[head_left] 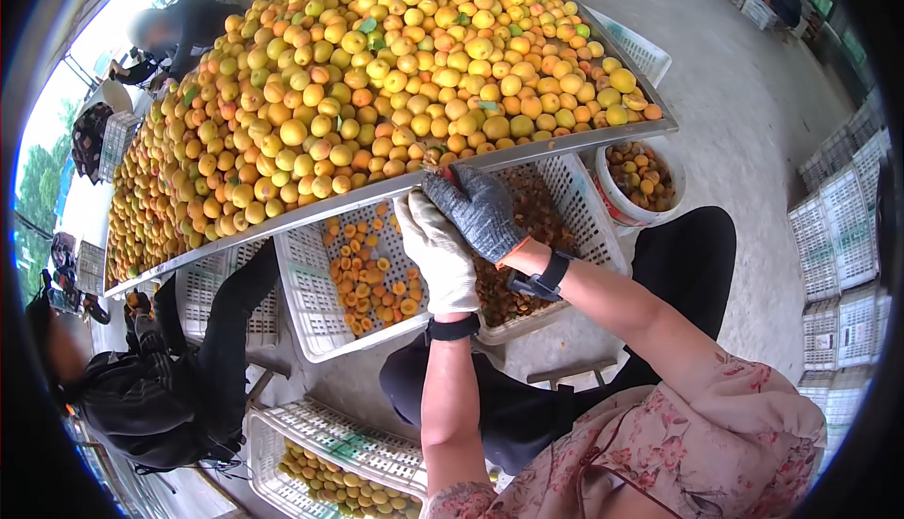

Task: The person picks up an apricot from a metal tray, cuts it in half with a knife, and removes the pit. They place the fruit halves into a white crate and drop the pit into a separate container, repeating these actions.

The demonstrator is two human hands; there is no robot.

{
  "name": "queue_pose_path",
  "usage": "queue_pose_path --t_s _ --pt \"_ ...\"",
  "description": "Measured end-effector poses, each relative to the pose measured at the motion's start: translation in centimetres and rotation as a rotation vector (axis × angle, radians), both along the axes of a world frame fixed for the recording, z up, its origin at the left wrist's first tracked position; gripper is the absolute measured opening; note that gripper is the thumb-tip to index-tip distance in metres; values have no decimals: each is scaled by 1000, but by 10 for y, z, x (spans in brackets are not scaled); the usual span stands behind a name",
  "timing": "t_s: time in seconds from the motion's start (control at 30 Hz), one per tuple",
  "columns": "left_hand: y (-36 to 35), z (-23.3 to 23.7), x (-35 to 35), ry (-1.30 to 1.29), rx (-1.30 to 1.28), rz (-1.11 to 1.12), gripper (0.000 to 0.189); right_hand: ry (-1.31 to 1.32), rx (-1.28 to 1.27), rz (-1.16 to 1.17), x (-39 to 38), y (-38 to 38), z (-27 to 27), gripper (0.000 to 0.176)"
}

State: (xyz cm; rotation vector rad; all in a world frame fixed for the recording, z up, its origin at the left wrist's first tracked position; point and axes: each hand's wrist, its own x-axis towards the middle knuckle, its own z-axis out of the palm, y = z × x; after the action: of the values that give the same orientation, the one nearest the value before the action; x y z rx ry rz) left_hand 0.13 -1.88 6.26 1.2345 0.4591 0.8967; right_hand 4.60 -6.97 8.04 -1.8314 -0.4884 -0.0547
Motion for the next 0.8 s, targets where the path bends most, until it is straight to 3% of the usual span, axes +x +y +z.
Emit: queue_pose_path --t_s 0.03,0.13,0.23,0.27,0.3,0.37,0.4,0.43,0.5,0.53,0.57,0.63,0.8 --pt "4 0 0 3 -1 2 30 3 -1 2 -1 0 3 43" --pt "13 -5 -4 -76 -317 -155 29 -372 -95 72 3 0 1 36" --pt "26 -39 -2 -81 -162 -254 29 -536 -172 142 7 -2 -4 35" --pt "25 -35 -5 -157 -425 -337 30 -521 -268 189 9 -3 -5 36" --pt "23 -23 -8 -158 -424 -337 30 -523 -267 189 11 -4 -4 36" --pt "17 -4 -18 -7 -837 -340 31 -674 -331 286 10 -9 -3 38" --pt "32 -15 -24 -55 -754 -627 34 -696 -382 324 11 -12 2 30" --pt "35 -27 -23 -54 -751 -629 34 -697 -381 321 14 -12 -1 30" --pt "33 -17 -21 -264 -747 -856 37 27 223 396 18 -9 1 27" --pt "33 -12 -21 -225 -748 -819 40 413 584 407 20 -8 1 23" --pt "31 -5 -22 -264 -780 -799 43 676 758 221 13 -4 22 27" --pt "32 -8 -25 -292 -817 -790 49 898 793 489 24 -20 16 31" --pt "29 1 -26 -177 -771 -656 57 973 969 472 24 -10 26 30"
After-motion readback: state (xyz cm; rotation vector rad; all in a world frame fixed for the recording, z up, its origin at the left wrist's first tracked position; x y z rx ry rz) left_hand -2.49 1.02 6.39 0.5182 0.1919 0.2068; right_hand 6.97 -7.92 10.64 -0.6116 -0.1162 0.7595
